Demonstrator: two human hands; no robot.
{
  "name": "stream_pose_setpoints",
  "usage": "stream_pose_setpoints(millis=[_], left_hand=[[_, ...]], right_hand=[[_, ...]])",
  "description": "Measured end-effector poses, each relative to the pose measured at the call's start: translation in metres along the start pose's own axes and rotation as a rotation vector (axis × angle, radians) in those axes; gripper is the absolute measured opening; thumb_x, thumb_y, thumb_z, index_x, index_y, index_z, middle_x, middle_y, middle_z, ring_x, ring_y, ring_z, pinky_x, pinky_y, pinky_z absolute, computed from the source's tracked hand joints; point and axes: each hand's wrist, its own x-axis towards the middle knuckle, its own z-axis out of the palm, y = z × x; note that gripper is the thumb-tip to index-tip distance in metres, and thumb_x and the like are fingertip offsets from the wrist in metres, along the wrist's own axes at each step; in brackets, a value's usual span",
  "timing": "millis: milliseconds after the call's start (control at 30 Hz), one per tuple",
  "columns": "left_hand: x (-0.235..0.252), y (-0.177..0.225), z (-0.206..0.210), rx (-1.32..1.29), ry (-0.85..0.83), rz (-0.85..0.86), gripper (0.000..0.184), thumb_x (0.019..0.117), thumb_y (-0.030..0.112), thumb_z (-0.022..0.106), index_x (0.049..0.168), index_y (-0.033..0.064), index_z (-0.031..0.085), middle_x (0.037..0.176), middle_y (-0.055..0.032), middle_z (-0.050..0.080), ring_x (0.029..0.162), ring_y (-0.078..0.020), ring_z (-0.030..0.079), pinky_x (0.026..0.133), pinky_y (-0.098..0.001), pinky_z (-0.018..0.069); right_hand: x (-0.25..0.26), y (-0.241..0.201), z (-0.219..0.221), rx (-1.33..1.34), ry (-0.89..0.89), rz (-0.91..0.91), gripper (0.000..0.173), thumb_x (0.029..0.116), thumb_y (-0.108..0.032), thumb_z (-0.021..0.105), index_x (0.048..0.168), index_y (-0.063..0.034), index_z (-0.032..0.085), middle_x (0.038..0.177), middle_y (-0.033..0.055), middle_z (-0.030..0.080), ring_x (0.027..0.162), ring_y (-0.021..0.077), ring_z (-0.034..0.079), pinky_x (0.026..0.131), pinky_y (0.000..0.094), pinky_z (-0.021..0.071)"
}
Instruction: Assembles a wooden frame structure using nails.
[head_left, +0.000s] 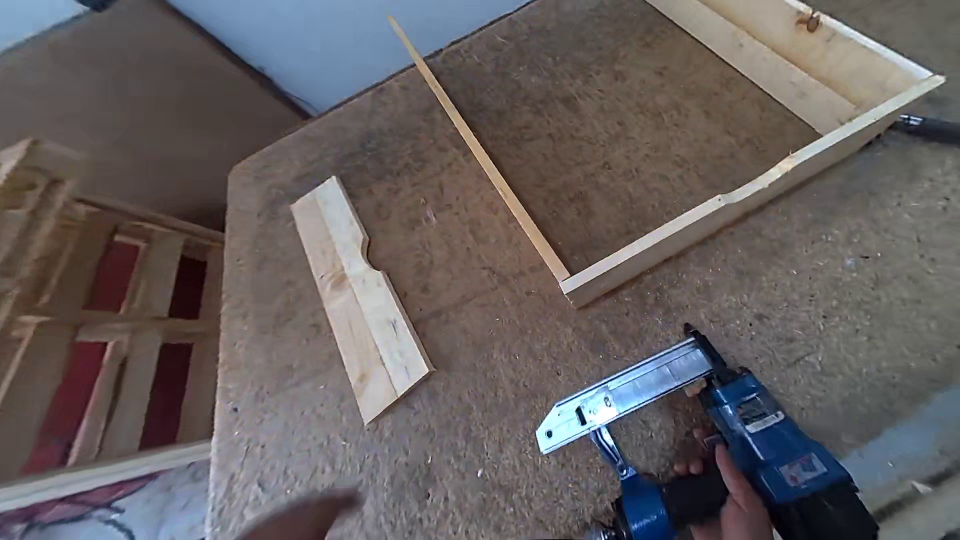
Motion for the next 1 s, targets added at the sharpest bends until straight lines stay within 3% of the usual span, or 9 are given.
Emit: stream_pose_setpoints(millis=[67, 133, 200, 300, 400, 467, 533, 733, 1000], left_hand=[[0.046, 0.04, -0.1, 0.168, 0.377, 0.019, 0.054, 0.0968, 0.035, 0.07, 0.141, 0.0072, 0.059, 0.135, -0.0233, 0.062, 0.125, -0.0435, 0.06, 0.103, -0.0631, 0.0483], [0.083, 0.086, -0.181, 0.276, 0.711, 0.241, 0.053, 0.0951, 0.033, 0.074, 0.141, 0.0098, 0.06, 0.141, -0.0173, 0.06, 0.133, -0.0374, 0.056, 0.109, -0.0573, 0.0467], [0.121, 0.129, -0.243, 0.403, 0.876, 0.505, 0.061, 0.0889, 0.029, 0.08, 0.143, 0.0114, 0.057, 0.147, -0.0158, 0.055, 0.142, -0.0377, 0.047, 0.114, -0.0572, 0.0416], [0.172, 0.186, -0.3, 0.678, 0.821, 0.676, 0.088, 0.0754, 0.025, 0.091, 0.152, 0.0187, 0.048, 0.158, -0.0121, 0.044, 0.152, -0.0391, 0.031, 0.123, -0.057, 0.0288], [0.21, 0.217, -0.317, 0.888, 0.665, 0.771, 0.081, 0.0759, 0.018, 0.088, 0.148, 0.0274, 0.054, 0.151, -0.0062, 0.054, 0.145, -0.0355, 0.042, 0.119, -0.0581, 0.0319], [0.218, 0.231, -0.32, 0.958, 0.553, 0.734, 0.043, 0.0863, 0.01, 0.074, 0.126, 0.0275, 0.07, 0.116, -0.0036, 0.072, 0.113, -0.0291, 0.066, 0.094, -0.0554, 0.0529], [0.209, 0.241, -0.325, 1.016, 0.429, 0.676, 0.031, 0.0958, 0.005, 0.062, 0.117, 0.0241, 0.072, 0.096, -0.0063, 0.072, 0.091, -0.0292, 0.07, 0.077, -0.0545, 0.0563], [0.203, 0.242, -0.341, 1.16, 0.305, 0.672, 0.027, 0.099, 0.003, 0.058, 0.117, 0.0197, 0.07, 0.092, -0.0088, 0.07, 0.085, -0.0298, 0.069, 0.074, -0.0525, 0.0546], [0.205, 0.24, -0.34, 1.222, 0.312, 0.714, 0.03, 0.0973, 0.002, 0.059, 0.117, 0.0215, 0.07, 0.095, -0.0074, 0.07, 0.083, -0.0287, 0.069, 0.072, -0.0518, 0.0555]], right_hand=[[0.0, 0.016, -0.004, -0.012, -0.013, -0.026, 0.04, 0.1118, -0.035, 0.032, 0.125, -0.0132, 0.062, 0.078, 0.0049, 0.072, 0.073, 0.0225, 0.074, 0.075, 0.0441, 0.0638], [0.002, 0.025, -0.007, -0.019, -0.024, -0.061, 0.044, 0.1109, -0.042, 0.031, 0.131, -0.0136, 0.058, 0.084, 0.008, 0.073, 0.076, 0.026, 0.074, 0.075, 0.047, 0.0639], [0.003, 0.028, -0.009, -0.021, -0.006, -0.073, 0.05, 0.1095, -0.051, 0.03, 0.134, -0.0161, 0.056, 0.101, 0.0127, 0.076, 0.085, 0.0287, 0.075, 0.078, 0.047, 0.0634], [0.003, 0.029, 0.0, -0.064, 0.081, -0.09, 0.052, 0.1097, -0.052, 0.028, 0.132, -0.0149, 0.056, 0.109, 0.0144, 0.076, 0.089, 0.028, 0.076, 0.077, 0.043, 0.0634], [0.005, 0.032, -0.002, -0.101, 0.09, -0.118, 0.054, 0.1104, -0.051, 0.027, 0.137, -0.0116, 0.052, 0.111, 0.0167, 0.075, 0.093, 0.03, 0.076, 0.078, 0.0437, 0.0639], [0.004, 0.033, -0.004, -0.116, 0.091, -0.128, 0.054, 0.1105, -0.051, 0.028, 0.137, -0.011, 0.052, 0.112, 0.0174, 0.075, 0.094, 0.0315, 0.076, 0.079, 0.0445, 0.0641], [0.005, 0.033, -0.005, -0.119, 0.078, -0.135, 0.053, 0.1099, -0.051, 0.031, 0.137, -0.0107, 0.052, 0.113, 0.0178, 0.075, 0.096, 0.032, 0.076, 0.08, 0.0447, 0.064], [0.005, 0.033, -0.004, -0.15, 0.075, -0.153, 0.05, 0.1104, -0.048, 0.032, 0.137, -0.0116, 0.052, 0.112, 0.0178, 0.075, 0.096, 0.0325, 0.076, 0.079, 0.0447, 0.0648], [0.006, 0.035, -0.005, -0.12, 0.074, -0.167, 0.049, 0.1101, -0.047, 0.035, 0.138, -0.0097, 0.051, 0.113, 0.021, 0.074, 0.095, 0.0353, 0.076, 0.076, 0.0457, 0.0652]])
